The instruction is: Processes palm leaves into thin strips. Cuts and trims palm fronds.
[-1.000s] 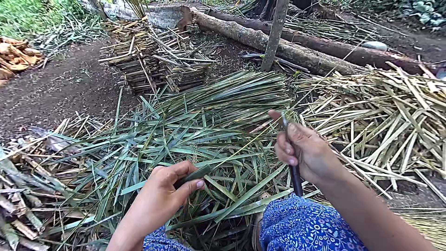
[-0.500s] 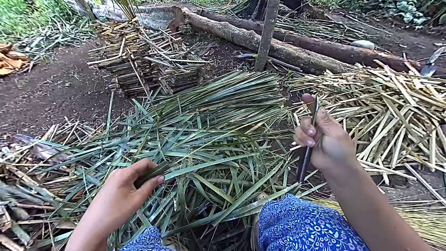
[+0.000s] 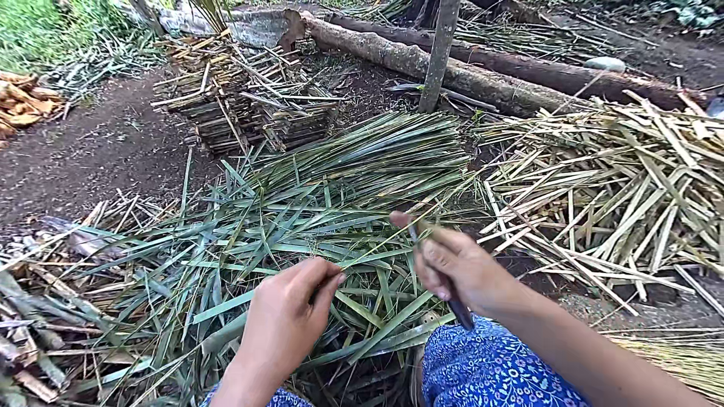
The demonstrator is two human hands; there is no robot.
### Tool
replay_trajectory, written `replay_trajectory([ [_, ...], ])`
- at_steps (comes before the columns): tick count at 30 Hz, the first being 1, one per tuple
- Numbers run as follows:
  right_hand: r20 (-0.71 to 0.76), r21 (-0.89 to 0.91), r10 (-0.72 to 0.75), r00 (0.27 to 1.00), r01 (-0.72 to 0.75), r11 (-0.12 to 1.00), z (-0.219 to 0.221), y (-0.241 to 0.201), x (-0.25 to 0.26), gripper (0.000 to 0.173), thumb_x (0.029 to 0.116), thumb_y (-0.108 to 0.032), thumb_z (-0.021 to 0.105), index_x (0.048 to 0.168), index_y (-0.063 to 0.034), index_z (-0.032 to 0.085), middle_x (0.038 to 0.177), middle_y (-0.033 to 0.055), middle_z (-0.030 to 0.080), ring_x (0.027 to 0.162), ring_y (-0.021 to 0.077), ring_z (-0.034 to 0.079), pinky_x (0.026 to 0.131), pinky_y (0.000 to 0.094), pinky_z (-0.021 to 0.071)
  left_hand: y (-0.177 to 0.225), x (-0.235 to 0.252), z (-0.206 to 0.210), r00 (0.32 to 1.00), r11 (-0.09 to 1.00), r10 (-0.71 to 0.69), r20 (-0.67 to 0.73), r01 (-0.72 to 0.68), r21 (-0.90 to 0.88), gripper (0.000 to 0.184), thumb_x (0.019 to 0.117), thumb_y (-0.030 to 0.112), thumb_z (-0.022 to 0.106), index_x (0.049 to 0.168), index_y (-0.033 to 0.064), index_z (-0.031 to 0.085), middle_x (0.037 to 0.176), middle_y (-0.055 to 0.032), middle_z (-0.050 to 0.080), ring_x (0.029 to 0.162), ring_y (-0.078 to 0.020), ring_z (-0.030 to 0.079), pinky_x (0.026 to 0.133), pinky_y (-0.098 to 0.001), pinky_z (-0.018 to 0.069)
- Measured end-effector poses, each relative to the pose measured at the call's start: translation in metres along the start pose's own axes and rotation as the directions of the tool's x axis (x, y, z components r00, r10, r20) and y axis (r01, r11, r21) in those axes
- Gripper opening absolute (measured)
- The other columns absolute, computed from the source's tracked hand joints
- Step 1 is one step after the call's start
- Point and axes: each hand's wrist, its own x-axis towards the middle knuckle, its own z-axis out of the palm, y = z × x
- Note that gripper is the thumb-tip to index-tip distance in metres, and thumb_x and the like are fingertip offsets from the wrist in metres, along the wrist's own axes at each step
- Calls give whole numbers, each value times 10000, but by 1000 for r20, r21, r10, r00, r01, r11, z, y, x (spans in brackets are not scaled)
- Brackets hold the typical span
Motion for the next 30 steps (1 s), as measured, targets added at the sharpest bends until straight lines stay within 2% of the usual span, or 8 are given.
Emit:
replay_trajectory([
  [3, 98, -18, 34, 995, -32, 999, 8, 2, 1, 392, 1071, -261, 475, 1445, -153, 519, 692, -133, 509, 555, -53, 481, 518, 104, 423, 2, -1, 2, 998, 998, 48, -43, -47, 33, 233, 1009, 268, 584, 925, 108, 731, 754, 17, 673, 646, -22, 595, 599, -169, 481],
  [6, -61, 25, -17, 998, 19, 1000, -6, -3, 0, 368, 1068, -260, 457, 1405, -179, 581, 639, -116, 509, 512, -44, 476, 501, 107, 427, -3, -3, -6, 990, 990, 89, -106, -77, 115, 229, 1015, 244, 586, 929, 93, 735, 761, -21, 685, 681, -71, 622, 641, -208, 499],
  [12, -303, 68, -125, 945, 153, 986, -25, -12, -1, 393, 1098, -260, 343, 1415, -173, 558, 592, -63, 482, 455, 11, 466, 478, 143, 449, -5, -7, -9, 978, 977, 147, -146, -121, 175, 225, 1019, 224, 598, 921, 76, 737, 756, -54, 686, 712, -128, 639, 670, -238, 498],
  [14, -284, 65, -103, 953, 126, 990, -21, -11, -1, 386, 1094, -273, 354, 1426, -191, 535, 596, -67, 479, 460, 12, 470, 488, 144, 453, -7, -8, -8, 978, 978, 139, -155, -111, 177, 228, 1015, 220, 597, 921, 69, 740, 761, -57, 689, 713, -125, 642, 675, -237, 504],
  [19, -54, 72, -13, 998, 17, 997, -10, -4, -2, 402, 1069, -260, 463, 1463, -214, 521, 642, -91, 521, 517, -24, 497, 516, 115, 446, -9, -7, -8, 976, 978, 147, -163, -118, 175, 226, 1018, 220, 594, 925, 73, 738, 764, -61, 691, 712, -129, 643, 673, -238, 506],
  [22, -213, 57, -88, 973, 102, 993, -24, -8, -1, 368, 1070, -261, 416, 1394, -188, 576, 607, -98, 505, 481, -20, 470, 493, 128, 437, -21, -9, -19, 982, 982, 135, -133, -115, 152, 234, 1023, 230, 592, 934, 67, 733, 775, -58, 693, 717, -110, 640, 684, -233, 513],
  [26, -492, 96, -160, 856, 236, 967, -53, -18, -2, 418, 1122, -302, 226, 1384, -190, 532, 579, -93, 475, 438, 1, 439, 455, 150, 430, -42, -13, -40, 992, 990, 69, -106, -55, 131, 258, 1015, 255, 589, 944, 57, 738, 794, -40, 688, 699, -33, 600, 667, -170, 485],
  [30, -485, 78, -160, 859, 225, 971, -42, -18, -3, 391, 1116, -298, 263, 1388, -211, 530, 572, -89, 475, 435, 11, 455, 461, 160, 453, -39, -11, -37, 997, 997, -1, -73, 6, 71, 292, 1007, 316, 584, 1029, 61, 724, 824, -20, 695, 680, 1, 600, 645, -153, 501],
])
